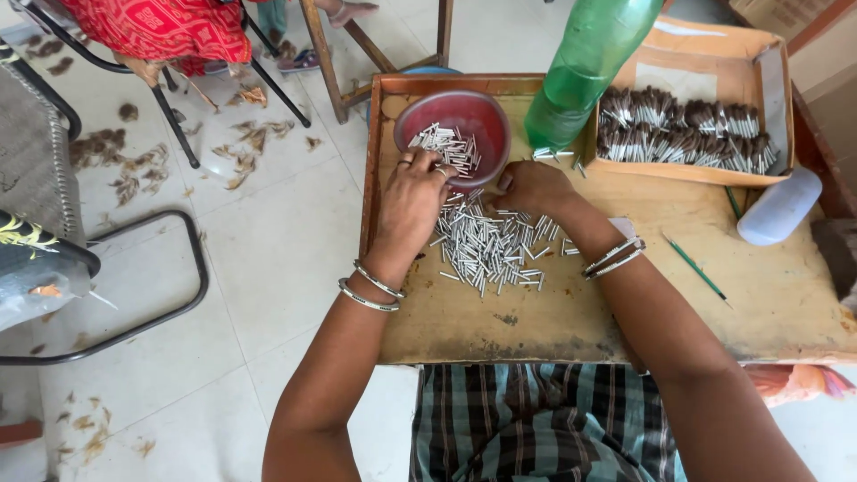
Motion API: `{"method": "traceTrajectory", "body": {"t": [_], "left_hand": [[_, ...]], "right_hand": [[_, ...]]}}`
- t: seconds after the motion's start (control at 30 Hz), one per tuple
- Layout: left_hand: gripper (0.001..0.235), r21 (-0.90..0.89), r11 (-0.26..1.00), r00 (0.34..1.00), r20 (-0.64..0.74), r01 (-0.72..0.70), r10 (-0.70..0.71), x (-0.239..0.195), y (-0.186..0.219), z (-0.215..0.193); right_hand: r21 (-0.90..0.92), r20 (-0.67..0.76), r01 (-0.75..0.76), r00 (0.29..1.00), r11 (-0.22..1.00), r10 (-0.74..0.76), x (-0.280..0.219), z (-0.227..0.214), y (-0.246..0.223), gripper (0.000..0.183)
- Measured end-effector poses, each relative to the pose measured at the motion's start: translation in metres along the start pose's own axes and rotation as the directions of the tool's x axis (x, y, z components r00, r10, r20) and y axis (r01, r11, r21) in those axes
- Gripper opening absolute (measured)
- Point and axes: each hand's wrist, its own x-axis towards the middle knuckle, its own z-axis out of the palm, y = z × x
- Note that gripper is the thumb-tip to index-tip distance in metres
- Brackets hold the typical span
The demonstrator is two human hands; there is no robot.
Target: The person sits at a low workbench assembling small white stick components. They pick up white tubes one at a time, use a green stick to insert or press material into each tube, and place finished sticks into a row on the bench. They later gather loose tubes into a pile, use a perforated metal disc, and transfer finished sticks into a cardboard box.
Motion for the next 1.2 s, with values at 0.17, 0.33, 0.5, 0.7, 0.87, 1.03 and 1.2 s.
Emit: {"method": "traceTrajectory", "body": {"t": [0.17,0.33,0.5,0.7,0.87,1.03,1.2], "left_hand": [[0.023,0.000,1.000,1.000,0.011,-0.004,0.005,-0.001,0.001,0.001],[0.024,0.030,0.999,0.999,-0.002,-0.033,0.033,0.001,0.000,0.003],[0.025,0.027,1.000,1.000,0.017,0.010,-0.010,-0.001,0.001,0.001],[0.025,0.033,0.999,1.000,0.016,-0.001,0.001,-0.001,-0.002,0.005],[0.026,0.051,0.998,1.000,0.004,-0.027,0.027,-0.003,-0.005,0.008],[0.026,0.069,0.997,1.000,0.001,-0.025,0.025,-0.003,-0.006,0.011],[0.024,0.079,0.997,1.000,0.025,0.003,-0.005,-0.001,-0.001,0.005]], "right_hand": [[-0.066,0.055,-0.005,0.998,0.998,0.009,-0.019,-0.004,-0.028,0.038],[-0.092,-0.003,-0.017,1.000,0.996,0.017,-0.013,0.008,-0.026,0.031],[0.028,-0.042,-0.026,0.999,0.999,0.027,-0.017,0.006,-0.027,0.048],[-0.122,0.002,0.044,0.999,0.992,-0.044,-0.035,0.002,-0.045,0.047],[-0.019,0.001,0.031,1.000,0.999,-0.031,-0.032,0.007,-0.034,0.060],[0.257,-0.071,0.169,0.985,0.951,-0.156,-0.016,0.026,0.007,0.055],[0.624,-0.152,0.295,0.954,0.723,-0.257,-0.025,0.023,0.032,0.018]]}}
